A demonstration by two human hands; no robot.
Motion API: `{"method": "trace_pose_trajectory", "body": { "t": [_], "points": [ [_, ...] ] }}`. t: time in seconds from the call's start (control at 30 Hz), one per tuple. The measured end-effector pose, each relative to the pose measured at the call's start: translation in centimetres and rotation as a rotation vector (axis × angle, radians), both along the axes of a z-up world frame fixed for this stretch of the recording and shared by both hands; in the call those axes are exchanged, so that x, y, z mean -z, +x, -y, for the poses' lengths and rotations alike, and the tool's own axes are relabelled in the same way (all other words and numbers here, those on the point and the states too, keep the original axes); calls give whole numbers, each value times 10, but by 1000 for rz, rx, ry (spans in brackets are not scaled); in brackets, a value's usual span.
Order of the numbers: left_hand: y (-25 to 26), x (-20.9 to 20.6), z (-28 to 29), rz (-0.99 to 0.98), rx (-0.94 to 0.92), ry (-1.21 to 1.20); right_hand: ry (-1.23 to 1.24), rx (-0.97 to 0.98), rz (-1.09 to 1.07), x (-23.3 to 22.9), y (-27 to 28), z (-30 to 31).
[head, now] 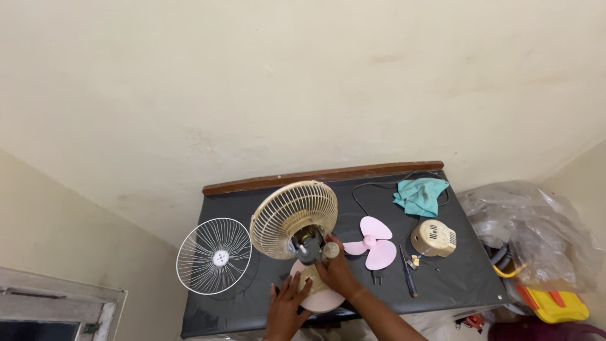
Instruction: The person reassembles a disassembled electric fan on a table. They attach the fan blades to the motor housing, fit the front grille, and secure the rear motor cover with a screwdriver. The fan is left fully assembled on the table.
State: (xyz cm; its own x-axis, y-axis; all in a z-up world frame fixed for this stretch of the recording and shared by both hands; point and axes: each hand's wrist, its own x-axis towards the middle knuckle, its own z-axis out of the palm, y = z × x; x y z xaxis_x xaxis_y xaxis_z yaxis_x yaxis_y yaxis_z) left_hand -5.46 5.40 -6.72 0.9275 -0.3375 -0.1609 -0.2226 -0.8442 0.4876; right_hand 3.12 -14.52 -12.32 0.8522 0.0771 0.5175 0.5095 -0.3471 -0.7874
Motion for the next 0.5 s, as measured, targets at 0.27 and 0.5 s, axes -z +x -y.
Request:
{"method": "trace_pose_trajectory", "body": {
  "t": [0.27,0.5],
  "points": [
    [8,-1,5,-131,-23,60,-187,3,-10,12,-15,9],
    [9,4,4,-179,-33,92,-113,-8,-4,15,-25,11]
  ]
}}
